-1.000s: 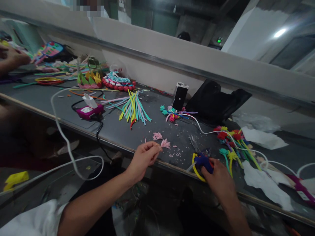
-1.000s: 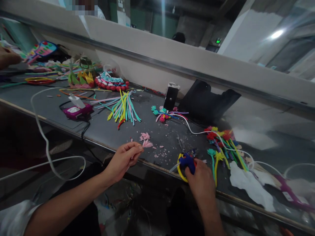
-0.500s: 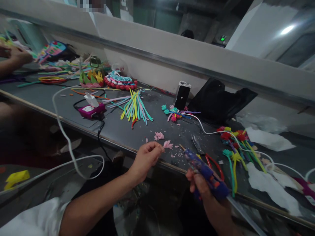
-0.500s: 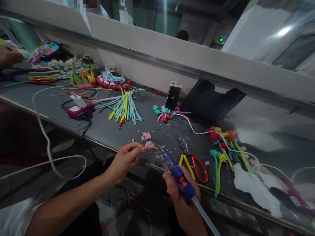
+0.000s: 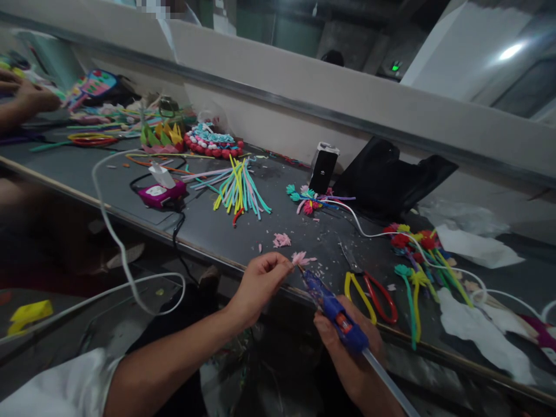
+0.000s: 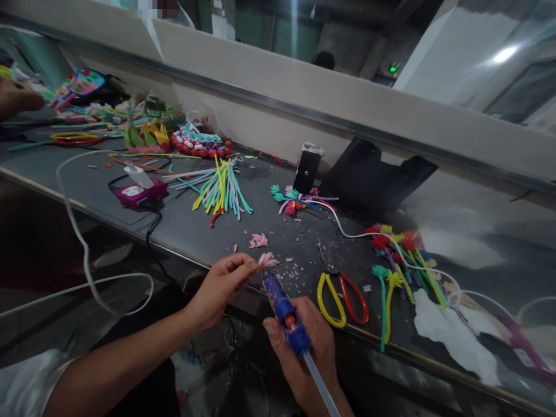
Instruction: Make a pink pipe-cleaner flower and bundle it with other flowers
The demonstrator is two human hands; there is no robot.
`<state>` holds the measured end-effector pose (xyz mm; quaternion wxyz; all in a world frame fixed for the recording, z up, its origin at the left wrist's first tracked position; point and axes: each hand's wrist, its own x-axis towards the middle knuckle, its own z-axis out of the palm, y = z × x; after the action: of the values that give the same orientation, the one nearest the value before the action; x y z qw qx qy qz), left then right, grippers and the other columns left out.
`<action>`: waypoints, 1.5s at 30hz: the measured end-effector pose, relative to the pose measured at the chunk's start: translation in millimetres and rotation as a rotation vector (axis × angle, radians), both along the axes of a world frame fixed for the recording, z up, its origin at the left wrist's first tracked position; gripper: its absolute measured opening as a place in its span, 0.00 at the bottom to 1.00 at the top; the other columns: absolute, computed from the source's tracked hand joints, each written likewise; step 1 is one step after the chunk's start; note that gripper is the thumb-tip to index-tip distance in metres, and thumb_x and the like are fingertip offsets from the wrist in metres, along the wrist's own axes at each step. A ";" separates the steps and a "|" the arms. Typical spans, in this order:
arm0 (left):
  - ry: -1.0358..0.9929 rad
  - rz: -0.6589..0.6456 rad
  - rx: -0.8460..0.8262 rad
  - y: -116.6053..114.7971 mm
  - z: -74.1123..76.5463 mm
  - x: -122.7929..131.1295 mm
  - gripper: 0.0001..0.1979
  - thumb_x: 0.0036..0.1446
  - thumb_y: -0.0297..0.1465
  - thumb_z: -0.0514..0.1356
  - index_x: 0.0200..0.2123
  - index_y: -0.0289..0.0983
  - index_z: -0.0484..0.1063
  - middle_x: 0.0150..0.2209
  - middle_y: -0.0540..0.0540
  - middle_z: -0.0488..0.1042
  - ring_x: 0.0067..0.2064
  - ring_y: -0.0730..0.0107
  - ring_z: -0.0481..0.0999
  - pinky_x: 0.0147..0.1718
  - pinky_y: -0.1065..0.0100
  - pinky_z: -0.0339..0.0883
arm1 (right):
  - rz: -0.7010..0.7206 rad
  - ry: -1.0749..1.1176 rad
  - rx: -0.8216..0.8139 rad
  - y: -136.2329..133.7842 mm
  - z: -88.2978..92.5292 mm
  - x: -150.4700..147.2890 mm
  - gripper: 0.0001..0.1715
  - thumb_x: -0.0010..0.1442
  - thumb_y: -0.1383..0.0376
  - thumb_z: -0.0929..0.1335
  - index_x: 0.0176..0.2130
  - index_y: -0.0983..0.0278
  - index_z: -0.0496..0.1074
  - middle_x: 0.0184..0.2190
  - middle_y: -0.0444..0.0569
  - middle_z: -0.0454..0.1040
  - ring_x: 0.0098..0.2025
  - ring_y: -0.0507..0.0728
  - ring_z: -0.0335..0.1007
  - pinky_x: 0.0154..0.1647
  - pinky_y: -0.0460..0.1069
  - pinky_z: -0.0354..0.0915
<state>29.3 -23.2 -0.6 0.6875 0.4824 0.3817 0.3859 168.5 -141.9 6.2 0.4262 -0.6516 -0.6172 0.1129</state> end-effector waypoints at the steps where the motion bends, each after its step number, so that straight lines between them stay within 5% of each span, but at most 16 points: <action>1: 0.000 0.000 0.000 -0.1 0.0 0.1 0.14 0.54 0.39 0.61 0.26 0.35 0.68 0.17 0.58 0.54 0.20 0.80 0.48 0.19 0.72 0.40 | -0.001 -0.012 0.006 0.1 0.3 0.2 0.12 0.62 0.56 0.65 0.31 0.60 0.66 0.23 0.41 0.68 0.24 0.52 0.65 0.26 0.46 0.60; 45: 0.029 0.005 0.011 -0.8 1.0 0.2 0.14 0.52 0.40 0.62 0.24 0.36 0.66 0.17 0.58 0.54 0.20 0.79 0.48 0.19 0.72 0.41 | -0.023 -0.127 0.046 1.7 0.0 4.7 0.18 0.63 0.55 0.65 0.25 0.60 0.63 0.18 0.41 0.67 0.22 0.52 0.65 0.24 0.46 0.61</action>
<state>29.5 -23.9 0.5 0.6783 0.4907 0.3909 0.3825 173.3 -140.2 6.2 0.4025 -0.6544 -0.6380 0.0523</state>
